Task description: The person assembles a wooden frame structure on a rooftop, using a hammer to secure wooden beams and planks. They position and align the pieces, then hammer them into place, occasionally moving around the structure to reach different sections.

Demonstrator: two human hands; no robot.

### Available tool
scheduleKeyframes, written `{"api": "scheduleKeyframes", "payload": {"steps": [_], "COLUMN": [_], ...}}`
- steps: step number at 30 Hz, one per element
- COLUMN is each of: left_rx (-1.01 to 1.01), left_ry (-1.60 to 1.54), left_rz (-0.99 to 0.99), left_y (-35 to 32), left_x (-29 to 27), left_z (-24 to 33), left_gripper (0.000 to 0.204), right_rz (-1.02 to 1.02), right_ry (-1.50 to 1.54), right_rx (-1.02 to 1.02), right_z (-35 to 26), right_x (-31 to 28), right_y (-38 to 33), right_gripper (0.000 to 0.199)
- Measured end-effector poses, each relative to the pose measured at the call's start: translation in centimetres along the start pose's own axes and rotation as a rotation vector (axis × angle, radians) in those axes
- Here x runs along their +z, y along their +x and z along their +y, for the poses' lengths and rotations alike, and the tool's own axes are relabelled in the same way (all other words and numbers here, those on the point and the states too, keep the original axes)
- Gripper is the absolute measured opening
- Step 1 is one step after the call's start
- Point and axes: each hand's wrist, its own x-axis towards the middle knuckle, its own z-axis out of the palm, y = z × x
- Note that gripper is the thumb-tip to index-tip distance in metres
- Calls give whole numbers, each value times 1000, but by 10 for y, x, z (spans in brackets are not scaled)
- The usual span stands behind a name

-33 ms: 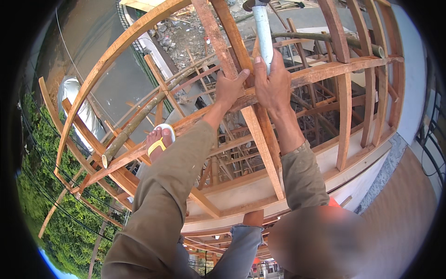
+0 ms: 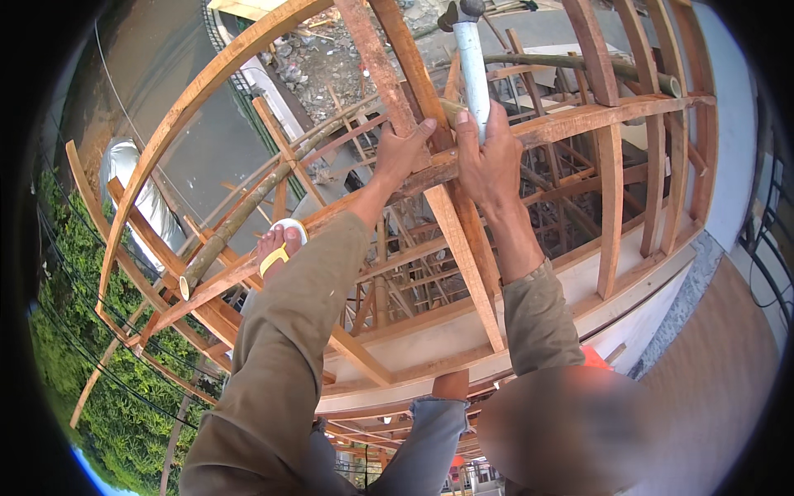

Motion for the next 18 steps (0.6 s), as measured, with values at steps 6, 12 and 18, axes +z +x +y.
{"api": "scheduleKeyframes", "payload": {"steps": [6, 12, 18], "left_rx": [-58, -81, -31], "left_ry": [-216, -124, 9], "left_rz": [-183, -306, -192], "left_y": [48, 76, 94], "left_x": [-43, -45, -37], "left_z": [15, 26, 2], "left_gripper": [77, 63, 75], "right_rz": [-180, -427, -443], "right_ry": [-228, -393, -170], "right_rx": [-140, -209, 9], "right_z": [47, 58, 70], "right_x": [-44, -40, -18], "right_y": [-97, -130, -146], "right_gripper": [33, 40, 34]}}
